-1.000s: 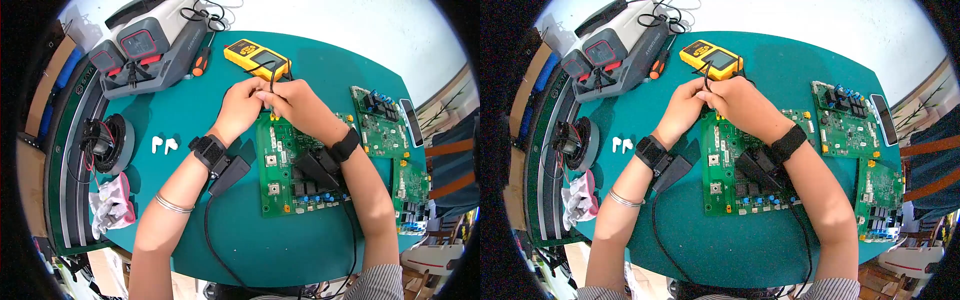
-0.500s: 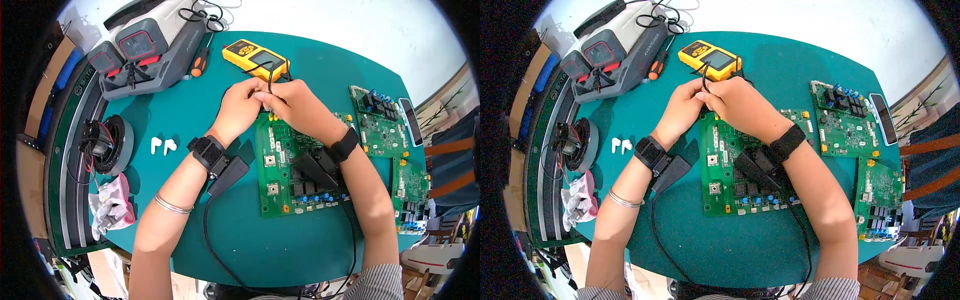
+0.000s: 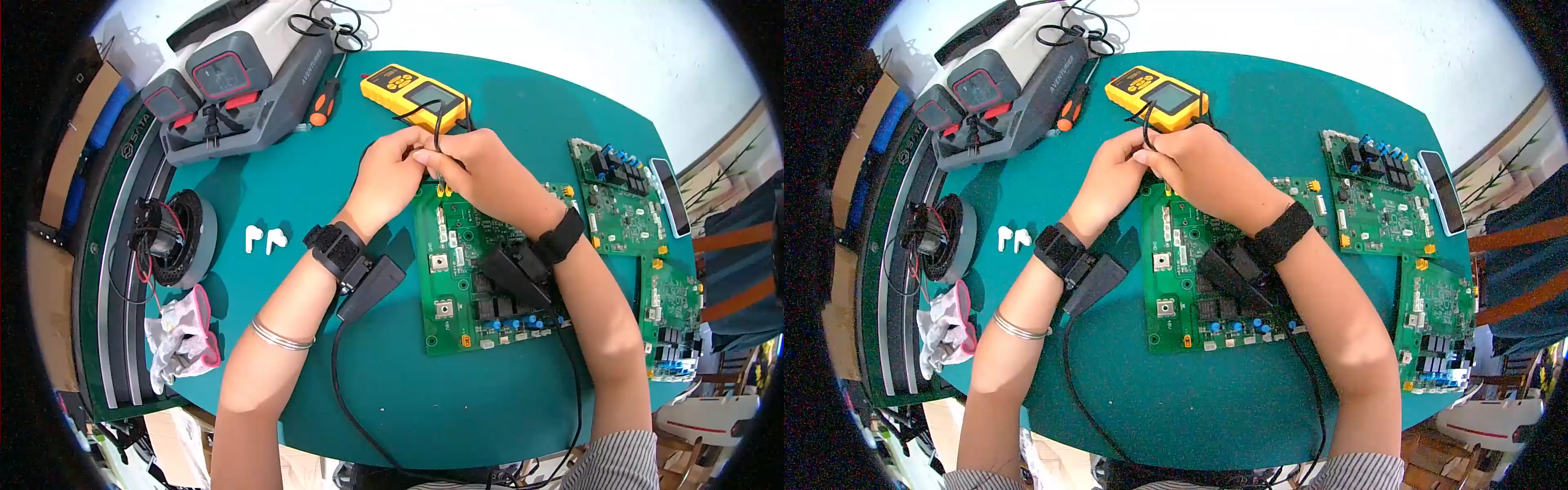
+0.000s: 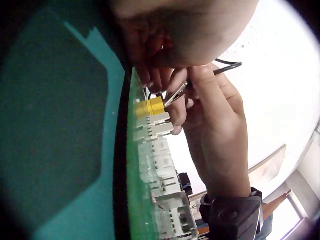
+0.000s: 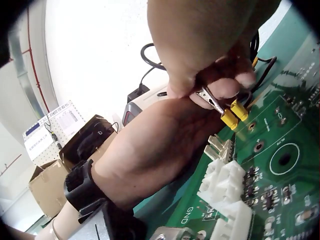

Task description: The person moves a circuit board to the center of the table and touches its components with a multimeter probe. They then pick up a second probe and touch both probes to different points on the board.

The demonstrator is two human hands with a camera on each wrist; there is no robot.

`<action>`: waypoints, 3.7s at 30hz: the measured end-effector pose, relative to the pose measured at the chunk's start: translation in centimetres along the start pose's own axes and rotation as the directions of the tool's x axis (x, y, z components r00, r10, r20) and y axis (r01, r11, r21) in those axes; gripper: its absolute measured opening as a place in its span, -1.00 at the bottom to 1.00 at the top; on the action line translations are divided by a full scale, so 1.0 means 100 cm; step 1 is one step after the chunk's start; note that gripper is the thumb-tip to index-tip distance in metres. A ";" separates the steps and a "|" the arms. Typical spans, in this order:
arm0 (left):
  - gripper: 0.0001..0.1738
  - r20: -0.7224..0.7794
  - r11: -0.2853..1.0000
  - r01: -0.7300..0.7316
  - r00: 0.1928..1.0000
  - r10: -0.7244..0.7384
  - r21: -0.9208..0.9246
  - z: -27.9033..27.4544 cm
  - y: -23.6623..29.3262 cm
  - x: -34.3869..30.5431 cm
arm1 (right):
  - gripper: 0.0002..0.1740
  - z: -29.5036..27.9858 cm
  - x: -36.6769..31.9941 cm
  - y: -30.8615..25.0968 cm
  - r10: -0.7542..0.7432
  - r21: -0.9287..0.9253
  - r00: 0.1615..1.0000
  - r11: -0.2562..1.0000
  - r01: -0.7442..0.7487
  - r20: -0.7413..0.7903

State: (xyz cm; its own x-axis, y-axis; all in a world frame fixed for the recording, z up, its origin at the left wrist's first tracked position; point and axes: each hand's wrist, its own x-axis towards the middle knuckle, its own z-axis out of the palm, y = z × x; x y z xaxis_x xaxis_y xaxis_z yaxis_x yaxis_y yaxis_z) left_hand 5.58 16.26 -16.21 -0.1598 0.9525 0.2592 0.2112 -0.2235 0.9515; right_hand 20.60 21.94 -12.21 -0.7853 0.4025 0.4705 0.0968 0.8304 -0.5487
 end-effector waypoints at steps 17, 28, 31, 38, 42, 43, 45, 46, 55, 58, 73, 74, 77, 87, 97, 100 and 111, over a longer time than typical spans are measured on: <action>-0.85 0.022 1.000 -0.006 1.000 0.006 -0.027 -0.001 0.000 0.000 | -0.72 0.001 -0.001 0.001 0.042 0.064 0.999 0.997 -0.041 -0.015; -0.85 0.033 0.999 0.005 0.999 -0.004 -0.033 -0.002 -0.004 0.001 | -0.72 0.000 0.000 -0.001 0.023 0.011 1.000 1.000 -0.022 -0.008; -0.85 0.013 0.999 -0.004 1.000 0.004 -0.038 0.000 -0.002 0.001 | -0.72 -0.001 0.000 -0.002 -0.004 -0.015 1.000 1.000 0.003 -0.021; -0.85 0.030 0.999 0.010 1.000 -0.008 -0.052 -0.001 0.001 0.000 | -0.72 -0.004 0.001 -0.006 0.065 0.031 0.997 0.997 -0.066 0.028; -0.85 0.023 1.000 0.008 1.000 -0.007 -0.022 -0.001 -0.001 0.000 | -0.73 -0.002 0.000 -0.004 0.037 0.033 0.999 0.999 -0.037 0.006; -0.85 0.018 1.000 0.008 1.000 -0.008 -0.023 0.000 -0.001 0.000 | -0.73 -0.001 0.000 -0.003 0.022 0.033 1.000 0.999 -0.022 -0.006; -0.85 0.013 1.000 0.001 1.000 -0.001 -0.010 0.000 0.000 0.000 | -0.73 -0.002 0.000 -0.003 0.020 0.008 1.000 1.000 -0.020 0.001; -0.85 0.007 1.000 -0.006 1.000 0.006 0.004 0.000 0.001 0.000 | -0.73 -0.003 0.000 -0.004 0.017 -0.016 1.000 1.000 -0.017 0.007; -0.85 0.023 1.000 0.011 1.000 -0.011 -0.003 -0.001 0.003 0.000 | -0.72 -0.003 0.000 -0.004 0.036 0.000 0.999 0.999 -0.036 0.021; -0.85 0.011 1.000 -0.004 1.000 0.004 0.014 0.000 0.003 0.000 | -0.72 -0.003 0.000 -0.003 0.040 -0.009 0.999 0.999 -0.039 0.023; -0.82 -0.002 1.000 0.013 1.000 -0.013 -0.021 0.001 0.003 0.000 | -0.66 -0.005 0.003 -0.006 0.083 -0.212 0.992 0.972 -0.102 -0.095; -0.82 -0.003 1.000 0.014 1.000 -0.015 -0.021 0.001 0.002 0.001 | -0.66 -0.005 0.003 -0.005 0.084 -0.212 0.992 0.972 -0.102 -0.094; -0.81 0.031 0.999 0.025 0.999 -0.024 -0.022 0.000 0.002 0.000 | -0.66 -0.003 0.000 0.001 0.085 -0.202 0.995 0.975 -0.094 -0.050; -0.82 0.033 1.000 0.000 0.999 0.000 0.005 -0.001 0.002 0.001 | -0.69 -0.003 0.001 0.002 0.084 -0.203 0.994 0.974 -0.096 -0.067; -0.82 0.034 1.000 0.005 0.999 -0.004 -0.013 -0.002 0.000 0.002 | -0.68 -0.003 0.001 0.001 0.103 -0.174 0.994 0.979 -0.108 -0.042; -0.82 0.030 1.000 0.004 1.000 -0.004 0.005 -0.002 0.000 0.002 | -0.69 -0.004 0.001 0.000 0.089 -0.203 0.994 0.974 -0.101 -0.063; -0.81 0.022 0.999 0.013 1.000 -0.013 -0.034 0.000 -0.001 0.002 | -0.67 -0.003 0.001 0.002 0.094 -0.121 0.995 0.988 -0.099 -0.039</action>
State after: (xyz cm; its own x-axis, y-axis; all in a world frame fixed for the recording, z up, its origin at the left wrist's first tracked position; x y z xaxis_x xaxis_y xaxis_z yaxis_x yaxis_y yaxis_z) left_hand 5.49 16.43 -16.28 -0.1416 0.9595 0.2434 0.1757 -0.2176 0.9601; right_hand 20.70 22.21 -12.06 -0.7478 0.4940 0.4435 0.2471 0.8272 -0.5047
